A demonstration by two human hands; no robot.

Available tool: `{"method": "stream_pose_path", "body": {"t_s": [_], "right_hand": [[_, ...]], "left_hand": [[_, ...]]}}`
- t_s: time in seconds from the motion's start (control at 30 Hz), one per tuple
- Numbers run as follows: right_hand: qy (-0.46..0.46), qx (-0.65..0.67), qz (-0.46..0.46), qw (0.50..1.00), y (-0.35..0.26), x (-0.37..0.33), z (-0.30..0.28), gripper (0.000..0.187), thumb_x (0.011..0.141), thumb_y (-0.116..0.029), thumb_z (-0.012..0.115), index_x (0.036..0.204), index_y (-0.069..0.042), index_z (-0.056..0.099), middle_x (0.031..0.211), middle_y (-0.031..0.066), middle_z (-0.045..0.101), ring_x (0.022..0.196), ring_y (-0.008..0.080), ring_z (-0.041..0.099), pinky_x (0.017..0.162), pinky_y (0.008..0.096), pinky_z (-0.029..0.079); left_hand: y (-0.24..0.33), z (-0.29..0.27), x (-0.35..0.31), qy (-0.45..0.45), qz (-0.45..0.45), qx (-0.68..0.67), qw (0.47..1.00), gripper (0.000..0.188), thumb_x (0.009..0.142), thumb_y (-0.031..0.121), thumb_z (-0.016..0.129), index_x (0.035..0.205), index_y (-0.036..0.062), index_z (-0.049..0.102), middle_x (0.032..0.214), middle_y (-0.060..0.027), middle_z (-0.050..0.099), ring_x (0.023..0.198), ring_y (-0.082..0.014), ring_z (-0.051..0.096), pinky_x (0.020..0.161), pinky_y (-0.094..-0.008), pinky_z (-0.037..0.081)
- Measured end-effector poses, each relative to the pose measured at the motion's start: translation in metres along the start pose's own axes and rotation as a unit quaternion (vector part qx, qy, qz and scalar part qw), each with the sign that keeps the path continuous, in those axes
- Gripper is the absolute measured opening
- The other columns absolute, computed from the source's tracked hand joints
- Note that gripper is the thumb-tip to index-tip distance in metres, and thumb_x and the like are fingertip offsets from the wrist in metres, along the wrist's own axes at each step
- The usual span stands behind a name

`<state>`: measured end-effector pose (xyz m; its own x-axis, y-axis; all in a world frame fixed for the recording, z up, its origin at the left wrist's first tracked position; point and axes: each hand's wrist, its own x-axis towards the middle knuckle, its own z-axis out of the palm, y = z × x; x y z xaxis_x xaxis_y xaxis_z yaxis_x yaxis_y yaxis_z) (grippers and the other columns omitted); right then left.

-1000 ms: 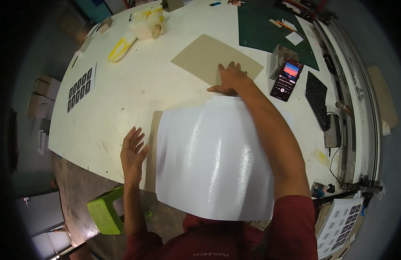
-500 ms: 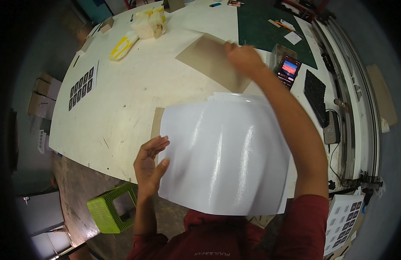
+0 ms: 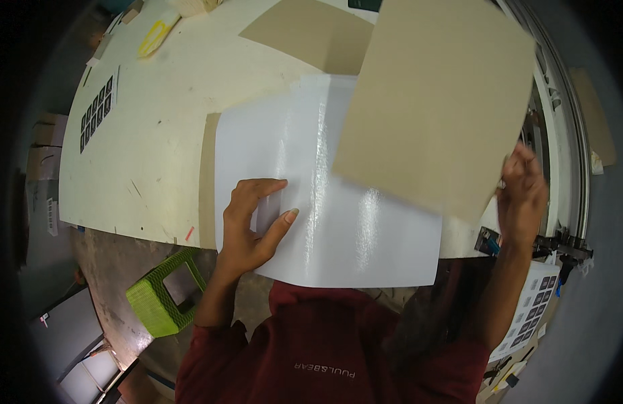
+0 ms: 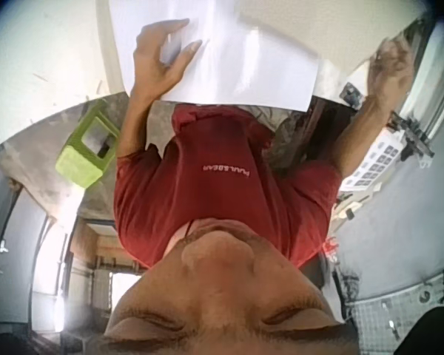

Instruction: The person repeatedly places a sheet of printed QR codes into a manual laminator, feeds it through, and stacks the finished laminated sheets on the table. The person handles each sheet one at a time, aligning it before insertion and smoothing it after lamination.

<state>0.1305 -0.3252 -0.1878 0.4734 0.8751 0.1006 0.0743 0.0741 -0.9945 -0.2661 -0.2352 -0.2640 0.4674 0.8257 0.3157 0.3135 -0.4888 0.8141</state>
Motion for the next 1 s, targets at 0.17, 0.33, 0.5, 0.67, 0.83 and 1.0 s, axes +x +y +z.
{"method": "stream_pose_path", "body": {"t_s": [0.17, 0.33, 0.5, 0.67, 0.83, 1.0], "right_hand": [[-0.02, -0.035, 0.14, 0.989, 0.025, -0.075, -0.005, 0.04, 0.099, -0.009, 0.063, 0.133, 0.005, 0.048, 0.107, 0.0083, 0.07, 0.084, 0.0054, 0.065, 0.063, 0.0185, 0.052], [-0.009, -0.063, 0.17, 0.983, 0.029, -0.093, 0.006, 0.033, 0.099, -0.005, 0.059, 0.13, 0.005, 0.051, 0.104, 0.0074, 0.071, 0.077, 0.0034, 0.064, 0.054, 0.0157, 0.049], [-0.05, -0.056, 0.168, 0.983, 0.036, -0.098, 0.002, 0.033, 0.099, -0.005, 0.059, 0.13, 0.005, 0.052, 0.101, 0.0057, 0.07, 0.076, 0.0029, 0.063, 0.056, 0.0163, 0.05], [-0.051, -0.053, 0.173, 0.982, 0.037, -0.102, 0.005, 0.033, 0.099, -0.005, 0.06, 0.13, 0.005, 0.052, 0.1, 0.0043, 0.07, 0.074, 0.0022, 0.061, 0.056, 0.0161, 0.05], [-0.055, -0.061, 0.165, 0.983, 0.04, -0.102, 0.005, 0.033, 0.099, -0.005, 0.06, 0.129, 0.005, 0.052, 0.099, 0.004, 0.07, 0.074, 0.0019, 0.061, 0.056, 0.016, 0.049], [-0.048, -0.076, 0.17, 0.981, 0.041, -0.103, 0.005, 0.033, 0.099, -0.005, 0.06, 0.129, 0.005, 0.053, 0.099, 0.004, 0.07, 0.074, 0.002, 0.061, 0.056, 0.0156, 0.049]], "left_hand": [[0.011, -0.001, -0.011, -0.087, 0.025, 0.025, 0.996, 0.041, 0.079, 0.017, 0.08, 0.115, 0.0024, 0.065, 0.114, -0.0141, 0.066, 0.106, -0.031, 0.057, 0.095, -0.0398, 0.04], [0.016, 0.009, -0.023, -0.092, 0.036, 0.075, 0.992, 0.06, 0.074, 0.038, 0.085, 0.118, 0.0056, 0.062, 0.118, -0.0119, 0.06, 0.11, -0.0311, 0.051, 0.096, -0.0428, 0.035], [0.012, 0.013, -0.029, -0.092, 0.045, 0.106, 0.989, 0.071, 0.069, 0.046, 0.087, 0.122, 0.0064, 0.06, 0.121, -0.0118, 0.057, 0.112, -0.0325, 0.049, 0.097, -0.0448, 0.033], [0.011, 0.013, -0.03, -0.093, 0.053, 0.106, 0.989, 0.072, 0.07, 0.048, 0.085, 0.122, 0.0058, 0.059, 0.122, -0.0119, 0.056, 0.111, -0.0326, 0.048, 0.097, -0.0458, 0.032], [0.012, 0.012, -0.032, -0.099, 0.039, 0.113, 0.988, 0.074, 0.067, 0.044, 0.089, 0.123, 0.0074, 0.06, 0.124, -0.0117, 0.057, 0.116, -0.0318, 0.049, 0.101, -0.0448, 0.033], [0.011, 0.014, -0.033, -0.1, 0.041, 0.111, 0.988, 0.073, 0.068, 0.046, 0.087, 0.123, 0.0069, 0.06, 0.124, -0.0121, 0.056, 0.116, -0.0318, 0.049, 0.1, -0.046, 0.032]]}}
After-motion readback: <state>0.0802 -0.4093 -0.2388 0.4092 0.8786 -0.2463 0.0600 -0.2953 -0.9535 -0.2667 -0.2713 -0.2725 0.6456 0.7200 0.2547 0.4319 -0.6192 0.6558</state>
